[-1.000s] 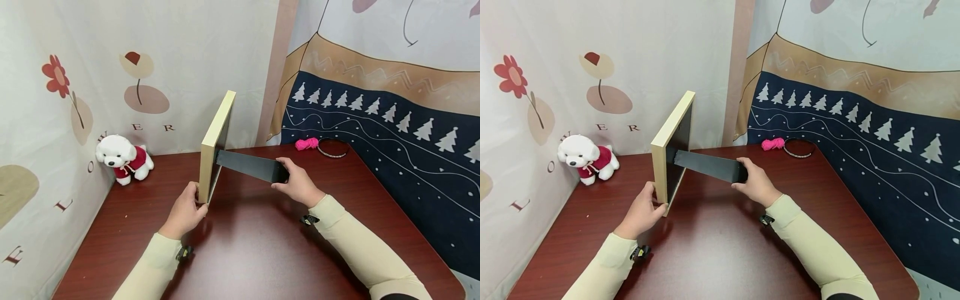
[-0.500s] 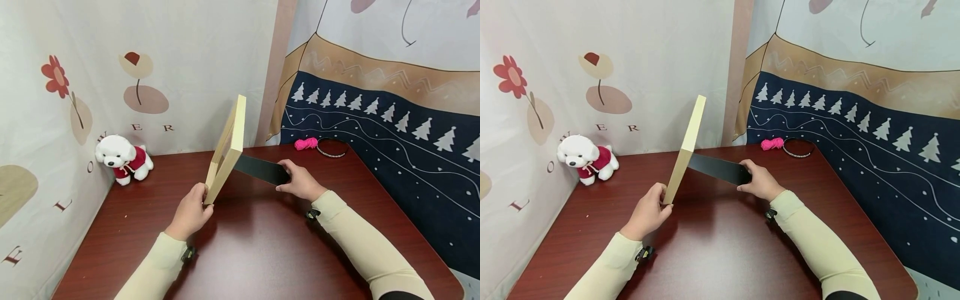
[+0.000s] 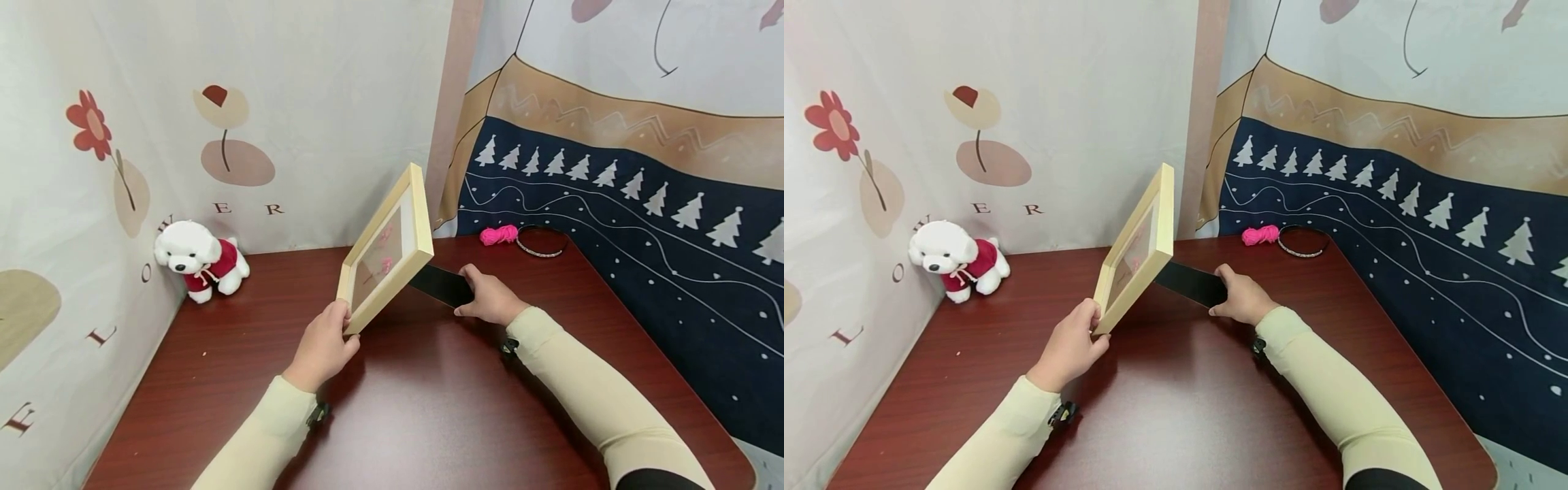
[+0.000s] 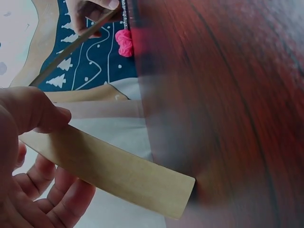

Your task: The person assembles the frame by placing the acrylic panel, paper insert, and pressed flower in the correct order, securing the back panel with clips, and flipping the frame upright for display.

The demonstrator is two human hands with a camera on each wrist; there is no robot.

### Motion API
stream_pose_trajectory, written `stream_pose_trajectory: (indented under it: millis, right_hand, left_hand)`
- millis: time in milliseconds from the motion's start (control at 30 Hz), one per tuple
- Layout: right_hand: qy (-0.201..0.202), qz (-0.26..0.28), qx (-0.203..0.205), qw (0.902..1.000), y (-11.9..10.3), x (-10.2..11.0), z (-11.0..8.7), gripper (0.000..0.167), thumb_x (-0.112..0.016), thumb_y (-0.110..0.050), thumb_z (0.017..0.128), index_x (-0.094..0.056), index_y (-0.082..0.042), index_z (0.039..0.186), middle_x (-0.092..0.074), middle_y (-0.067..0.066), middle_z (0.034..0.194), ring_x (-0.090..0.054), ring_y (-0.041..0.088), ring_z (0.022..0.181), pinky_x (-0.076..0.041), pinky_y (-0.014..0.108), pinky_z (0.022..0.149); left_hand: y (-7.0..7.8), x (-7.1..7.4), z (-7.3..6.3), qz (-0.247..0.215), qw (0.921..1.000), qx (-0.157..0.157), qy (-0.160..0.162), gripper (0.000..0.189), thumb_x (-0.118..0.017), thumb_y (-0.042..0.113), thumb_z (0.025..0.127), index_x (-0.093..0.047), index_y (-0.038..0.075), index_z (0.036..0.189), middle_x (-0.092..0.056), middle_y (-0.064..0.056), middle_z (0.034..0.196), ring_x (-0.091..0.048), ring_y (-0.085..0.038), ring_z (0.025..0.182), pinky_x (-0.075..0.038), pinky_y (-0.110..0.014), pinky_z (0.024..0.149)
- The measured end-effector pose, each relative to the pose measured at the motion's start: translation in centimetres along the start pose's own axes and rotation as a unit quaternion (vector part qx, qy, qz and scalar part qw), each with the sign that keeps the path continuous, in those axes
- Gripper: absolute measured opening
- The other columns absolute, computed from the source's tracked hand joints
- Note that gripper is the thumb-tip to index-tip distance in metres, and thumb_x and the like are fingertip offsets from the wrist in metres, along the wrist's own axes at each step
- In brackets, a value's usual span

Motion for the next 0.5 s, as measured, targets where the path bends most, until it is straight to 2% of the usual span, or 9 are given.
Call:
stream_pose_trajectory:
  millis: [233, 333, 433, 500]
  right_hand:
    - [-0.021, 0.010, -0.008, 0.9997, 0.57, -0.20, 0.66, 0.068, -0.093, -0.021, 0.080, -0.048, -0.011, 0.131, -0.065, 0.014, 0.108, -0.060, 0.028, 0.094, -0.054, 0.042, 0.084]
    - [-0.025, 0.023, -0.010, 0.9994, 0.53, -0.02, 0.67, 0.068, -0.091, -0.019, 0.082, -0.049, -0.009, 0.134, -0.065, 0.016, 0.112, -0.060, 0.030, 0.096, -0.055, 0.044, 0.084]
    - [-0.010, 0.039, -0.017, 0.9990, 0.32, 0.34, 0.30, 0.072, -0.089, -0.021, 0.085, -0.047, -0.008, 0.142, -0.066, 0.020, 0.122, -0.064, 0.034, 0.106, -0.058, 0.050, 0.092]
    - [0.025, 0.057, -0.013, 0.9980, -0.22, 0.73, -0.22, 0.073, -0.086, -0.023, 0.089, -0.045, -0.007, 0.147, -0.065, 0.022, 0.132, -0.064, 0.038, 0.116, -0.057, 0.054, 0.098]
  left_hand:
    - [0.37, -0.37, 0.16, 0.004, 1.0000, -0.008, -0.004, 0.043, -0.082, 0.002, 0.074, -0.042, 0.013, 0.086, -0.044, 0.000, 0.081, -0.044, -0.021, 0.073, -0.040, -0.036, 0.066]
    - [0.52, -0.51, 0.18, 0.008, 0.9998, -0.014, -0.007, 0.045, -0.081, 0.000, 0.073, -0.039, 0.014, 0.085, -0.041, 0.000, 0.080, -0.042, -0.021, 0.073, -0.038, -0.035, 0.067]
    - [0.63, -0.51, 0.20, 0.007, 0.9998, -0.016, -0.008, 0.046, -0.080, 0.000, 0.073, -0.038, 0.013, 0.084, -0.040, 0.000, 0.079, -0.041, -0.021, 0.072, -0.037, -0.036, 0.067]
    - [0.65, -0.54, 0.19, 0.005, 0.9998, -0.016, -0.011, 0.045, -0.080, -0.001, 0.073, -0.038, 0.013, 0.084, -0.040, 0.000, 0.079, -0.041, -0.021, 0.072, -0.037, -0.036, 0.067]
Point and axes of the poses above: each hand's wrist, its own z-axis towards the middle knuckle, its own x-axis out of the back of the hand, y = z × x, the point moved 6 cm from there along z, towards the middle knuckle
